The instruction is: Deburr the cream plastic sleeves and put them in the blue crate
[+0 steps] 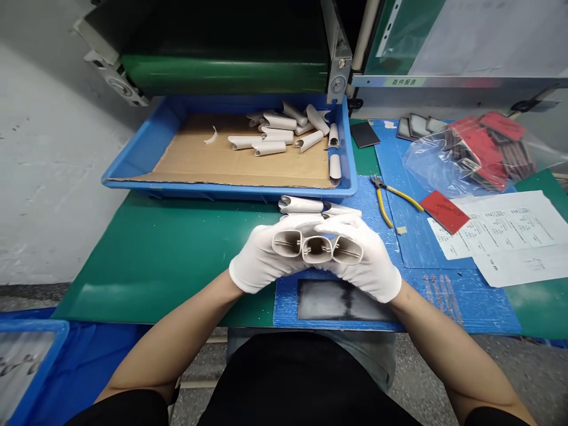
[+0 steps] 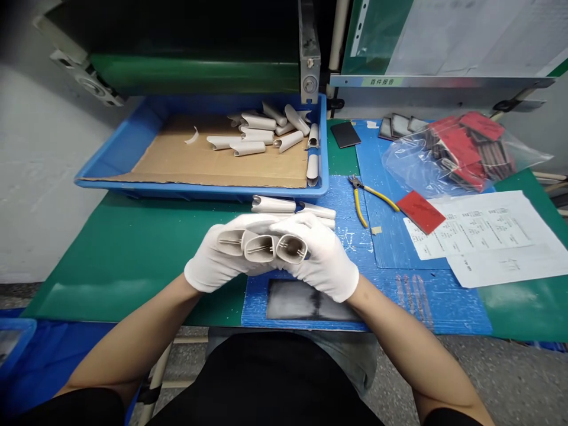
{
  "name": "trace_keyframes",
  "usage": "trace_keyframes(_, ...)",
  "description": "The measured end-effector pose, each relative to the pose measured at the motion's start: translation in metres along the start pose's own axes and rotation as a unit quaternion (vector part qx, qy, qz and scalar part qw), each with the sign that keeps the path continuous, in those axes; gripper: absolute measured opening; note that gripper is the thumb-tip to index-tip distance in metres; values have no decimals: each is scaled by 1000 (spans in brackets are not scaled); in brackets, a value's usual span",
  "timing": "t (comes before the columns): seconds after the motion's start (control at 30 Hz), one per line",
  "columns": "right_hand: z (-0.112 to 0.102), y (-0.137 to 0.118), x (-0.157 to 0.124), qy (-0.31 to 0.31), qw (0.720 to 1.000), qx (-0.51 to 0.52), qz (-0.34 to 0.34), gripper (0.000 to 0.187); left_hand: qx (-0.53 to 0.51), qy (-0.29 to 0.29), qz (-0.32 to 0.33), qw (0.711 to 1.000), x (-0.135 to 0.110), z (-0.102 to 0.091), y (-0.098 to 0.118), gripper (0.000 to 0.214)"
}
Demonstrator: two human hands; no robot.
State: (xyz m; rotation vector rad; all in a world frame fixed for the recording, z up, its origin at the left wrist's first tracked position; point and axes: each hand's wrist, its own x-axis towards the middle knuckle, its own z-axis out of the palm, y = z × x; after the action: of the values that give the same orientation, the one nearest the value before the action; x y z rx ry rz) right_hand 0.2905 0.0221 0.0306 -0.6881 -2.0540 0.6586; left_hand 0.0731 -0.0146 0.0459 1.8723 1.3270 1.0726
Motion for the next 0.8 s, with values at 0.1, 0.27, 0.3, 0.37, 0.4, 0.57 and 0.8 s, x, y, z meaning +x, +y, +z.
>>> trace_keyframes(0.1,-4,-4,-2,36,999,-29,18,36,119,23,22,992,-1,-3,6,35)
trace_keyframes(0.27,-11,-9,-6,27,999,-15,7,40,186,60,74,978,-1,-3,0,40)
trace_keyframes(0.3,-12,-10,-6,23,1000,-11,3,41,175,53,92,979,-1,-2,-2,40)
trace_keyframes(0.37,-12,-10,-7,20,1000,-6,-3,44,148,42,133,979,0,-1,-6,40)
trace_keyframes(0.4,-12,-10,-7,20,1000,-8,-6,46,137,37,147,979,1,-1,-8,39)
trace_keyframes(0.57,-13,-13,-9,20,999,-34,-6,50,119,26,125,985,-1,1,-13,37)
trace_keyframes(0.8,-13,-14,-9,14,999,-37,-34,61,31,6,125,992,-8,-5,-26,31)
